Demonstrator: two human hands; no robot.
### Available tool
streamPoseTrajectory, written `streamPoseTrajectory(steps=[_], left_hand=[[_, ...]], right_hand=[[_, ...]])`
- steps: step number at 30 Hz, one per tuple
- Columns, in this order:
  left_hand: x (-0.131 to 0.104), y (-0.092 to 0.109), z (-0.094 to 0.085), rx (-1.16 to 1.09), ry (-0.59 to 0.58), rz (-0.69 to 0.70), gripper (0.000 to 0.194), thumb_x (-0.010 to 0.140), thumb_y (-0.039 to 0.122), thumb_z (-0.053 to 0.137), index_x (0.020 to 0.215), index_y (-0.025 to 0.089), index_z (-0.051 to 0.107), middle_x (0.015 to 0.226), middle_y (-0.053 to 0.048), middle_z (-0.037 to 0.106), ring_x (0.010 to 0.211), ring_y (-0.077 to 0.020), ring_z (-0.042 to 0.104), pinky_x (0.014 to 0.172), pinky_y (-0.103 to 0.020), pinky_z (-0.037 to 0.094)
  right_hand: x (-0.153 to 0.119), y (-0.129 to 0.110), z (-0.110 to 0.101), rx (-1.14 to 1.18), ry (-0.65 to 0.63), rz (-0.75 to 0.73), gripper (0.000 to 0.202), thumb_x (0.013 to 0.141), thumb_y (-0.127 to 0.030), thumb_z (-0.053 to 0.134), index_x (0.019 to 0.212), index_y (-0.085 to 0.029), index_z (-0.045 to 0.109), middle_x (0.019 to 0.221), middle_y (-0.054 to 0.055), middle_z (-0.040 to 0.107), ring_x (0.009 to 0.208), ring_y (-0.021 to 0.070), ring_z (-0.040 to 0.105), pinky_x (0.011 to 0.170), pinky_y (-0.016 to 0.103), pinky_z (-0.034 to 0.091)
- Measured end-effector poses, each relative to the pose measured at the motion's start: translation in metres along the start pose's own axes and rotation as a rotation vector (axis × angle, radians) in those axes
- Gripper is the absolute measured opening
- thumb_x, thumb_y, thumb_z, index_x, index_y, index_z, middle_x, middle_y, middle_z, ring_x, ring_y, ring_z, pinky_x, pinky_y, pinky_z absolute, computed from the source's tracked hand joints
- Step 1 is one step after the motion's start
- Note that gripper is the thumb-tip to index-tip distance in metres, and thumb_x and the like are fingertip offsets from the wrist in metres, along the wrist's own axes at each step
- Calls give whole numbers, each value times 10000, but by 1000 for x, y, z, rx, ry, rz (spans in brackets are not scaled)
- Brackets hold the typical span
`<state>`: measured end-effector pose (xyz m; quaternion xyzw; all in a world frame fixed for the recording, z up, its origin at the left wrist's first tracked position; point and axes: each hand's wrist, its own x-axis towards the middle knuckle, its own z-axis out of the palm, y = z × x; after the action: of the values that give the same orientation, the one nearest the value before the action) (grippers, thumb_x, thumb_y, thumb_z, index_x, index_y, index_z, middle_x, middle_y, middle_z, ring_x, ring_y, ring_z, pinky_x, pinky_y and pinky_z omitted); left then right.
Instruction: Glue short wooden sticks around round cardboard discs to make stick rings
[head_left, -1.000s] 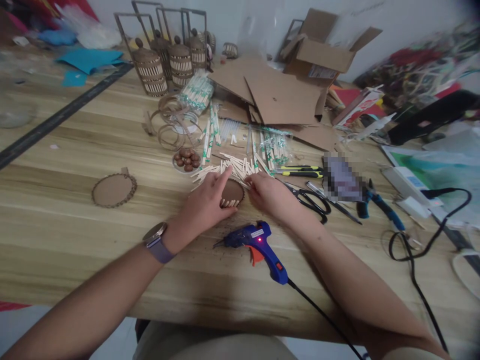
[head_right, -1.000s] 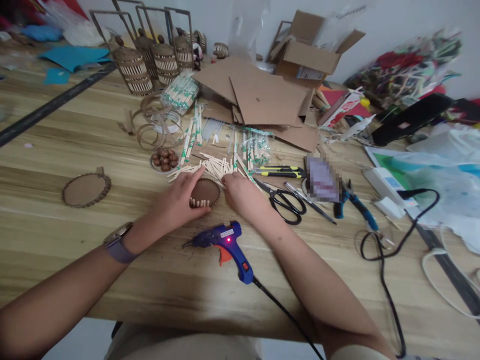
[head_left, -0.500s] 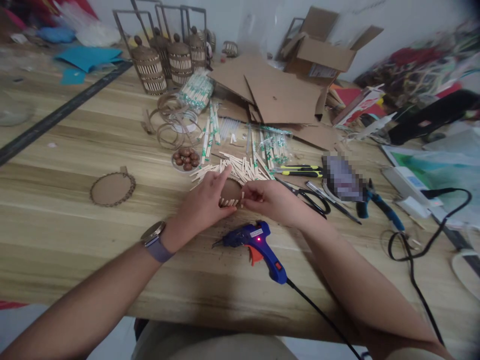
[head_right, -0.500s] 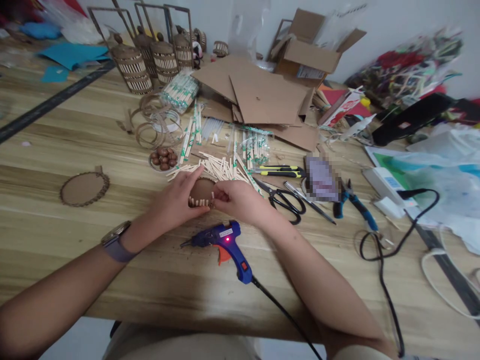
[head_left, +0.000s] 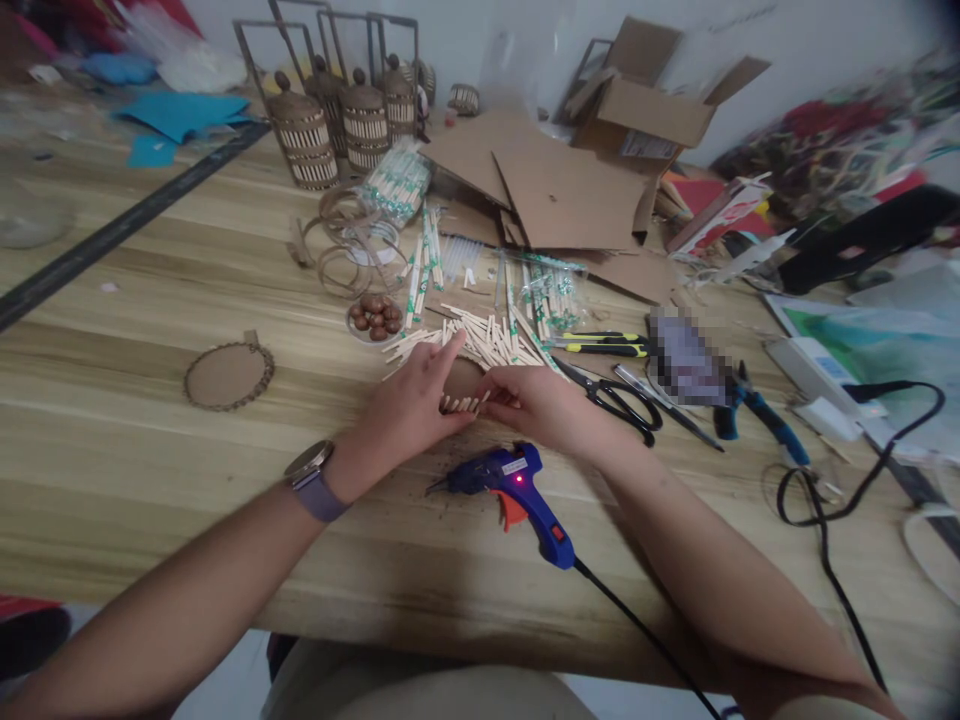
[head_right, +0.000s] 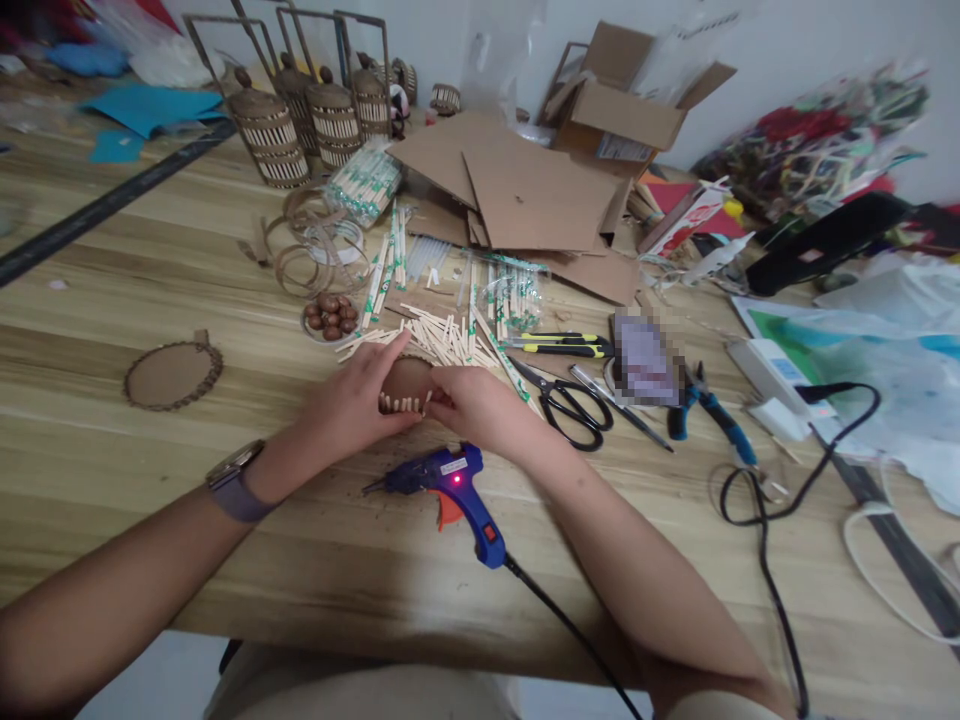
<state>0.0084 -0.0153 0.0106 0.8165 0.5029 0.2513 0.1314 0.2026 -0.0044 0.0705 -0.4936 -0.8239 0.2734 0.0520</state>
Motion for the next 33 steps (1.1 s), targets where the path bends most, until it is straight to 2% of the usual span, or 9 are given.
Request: streamPoseTrajectory(steps=[7, 11, 19, 25, 33], left_hand=[[0, -1, 0, -2, 2, 21, 960, 787, 317, 808, 1550, 236, 232, 1269, -133, 563, 1165, -320, 587, 908, -438, 540], [0, -2, 1, -12, 18, 26, 970, 786, 311, 810, 1554, 256, 221, 1265, -126, 561, 1160, -316, 589, 911, -437, 539], [0, -3, 2, -18, 14, 27, 987, 773, 309, 818, 1553, 265, 216, 1258, -121, 557, 1152, -312, 587, 914, -431, 538], [1, -4, 0, -19, -7, 36, 993, 775, 322, 821, 1556, 283, 208, 1265, -119, 550, 1141, -306, 587, 910, -436, 539], [0, -6, 0, -13, -26, 20, 960, 753, 341, 853, 1528, 286, 288, 1278, -111, 544, 1135, -307, 600, 900, -445, 551]], right_hand=[[1, 3, 5, -109, 48, -124, 52, 888, -116, 645, 887, -161, 672, 823, 47, 690, 730, 170, 593, 651, 251, 373], [1, 6, 6, -125, 48, -169, 69, 910, -114, 613, 902, -164, 660, 863, 64, 693, 784, 188, 610, 671, 260, 385], [0, 11, 8, -125, 72, -257, 90, 930, -121, 568, 920, -180, 635, 883, 55, 681, 770, 180, 591, 662, 256, 383], [0, 13, 9, -121, 62, -264, 113, 930, -120, 546, 958, -175, 640, 889, 66, 677, 779, 196, 596, 667, 268, 379], [1, 14, 10, -114, 51, -259, 91, 952, -157, 540, 960, -184, 627, 892, 68, 671, 778, 202, 586, 661, 273, 375]])
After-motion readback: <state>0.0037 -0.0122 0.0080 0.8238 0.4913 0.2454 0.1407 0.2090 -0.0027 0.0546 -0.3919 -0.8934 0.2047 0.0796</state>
